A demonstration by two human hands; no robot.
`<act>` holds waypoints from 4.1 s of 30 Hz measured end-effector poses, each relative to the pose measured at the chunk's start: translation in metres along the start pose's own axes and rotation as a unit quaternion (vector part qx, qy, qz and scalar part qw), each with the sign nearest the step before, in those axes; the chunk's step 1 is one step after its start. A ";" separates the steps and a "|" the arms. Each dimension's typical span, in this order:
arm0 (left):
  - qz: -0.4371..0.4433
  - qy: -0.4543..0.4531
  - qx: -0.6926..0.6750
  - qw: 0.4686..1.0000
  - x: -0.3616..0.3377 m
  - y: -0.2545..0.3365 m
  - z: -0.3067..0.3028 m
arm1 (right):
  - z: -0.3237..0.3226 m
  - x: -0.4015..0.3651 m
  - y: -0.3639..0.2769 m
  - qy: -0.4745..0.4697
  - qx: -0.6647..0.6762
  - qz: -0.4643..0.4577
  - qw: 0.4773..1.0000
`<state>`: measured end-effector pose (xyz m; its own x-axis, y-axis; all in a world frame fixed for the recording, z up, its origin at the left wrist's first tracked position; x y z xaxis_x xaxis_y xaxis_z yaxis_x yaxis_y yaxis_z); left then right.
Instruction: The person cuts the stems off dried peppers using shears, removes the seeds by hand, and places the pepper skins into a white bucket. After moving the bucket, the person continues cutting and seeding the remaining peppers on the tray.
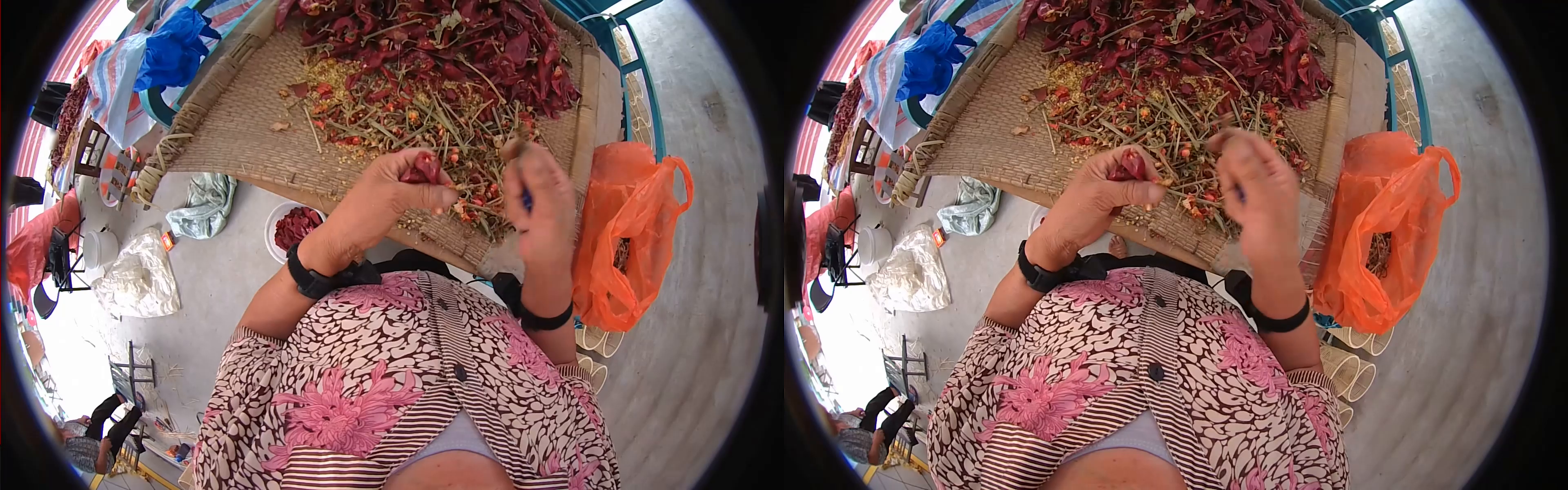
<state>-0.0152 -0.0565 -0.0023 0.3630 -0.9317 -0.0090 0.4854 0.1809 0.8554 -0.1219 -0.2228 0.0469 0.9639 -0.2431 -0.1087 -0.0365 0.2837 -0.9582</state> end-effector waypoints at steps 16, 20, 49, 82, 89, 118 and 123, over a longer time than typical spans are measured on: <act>0.069 0.134 -0.141 0.979 0.010 -0.018 -0.035 | -0.020 -0.008 0.008 0.035 -0.500 0.095 0.860; 0.073 0.139 -0.091 0.983 0.011 -0.018 -0.030 | -0.013 0.000 -0.005 0.058 -0.540 0.116 0.832; 0.053 0.125 -0.091 0.987 0.008 -0.030 -0.036 | -0.114 0.134 0.041 0.031 -0.535 0.138 0.833; 0.125 0.096 -0.196 0.968 -0.010 0.009 -0.033 | -0.113 0.056 -0.009 0.240 -0.624 0.058 0.741; 0.071 0.091 -0.190 0.975 -0.016 0.005 -0.045 | -0.137 0.102 0.020 0.150 -0.677 0.139 0.708; 0.031 0.074 -0.232 0.969 -0.012 -0.005 -0.056 | -0.066 0.029 -0.003 0.103 -0.589 0.168 0.784; 0.033 0.070 -0.245 0.967 -0.014 -0.005 -0.057 | -0.069 0.034 0.015 0.115 -0.657 0.169 0.726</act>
<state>0.0226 -0.0268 -0.0361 0.4932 -0.8678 -0.0614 0.7631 0.3977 0.5094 -0.1080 -0.2911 0.0104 0.7776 -0.5566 -0.2925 -0.6259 -0.7297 -0.2754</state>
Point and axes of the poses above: each hand's wrist, its own x-axis towards the middle knuckle, its own z-axis out of the palm, y = z × x, the point moved 1 cm from there along x, towards the middle knuckle, and after that the axes turned 12 degrees about -y, right-handed, at the moved point
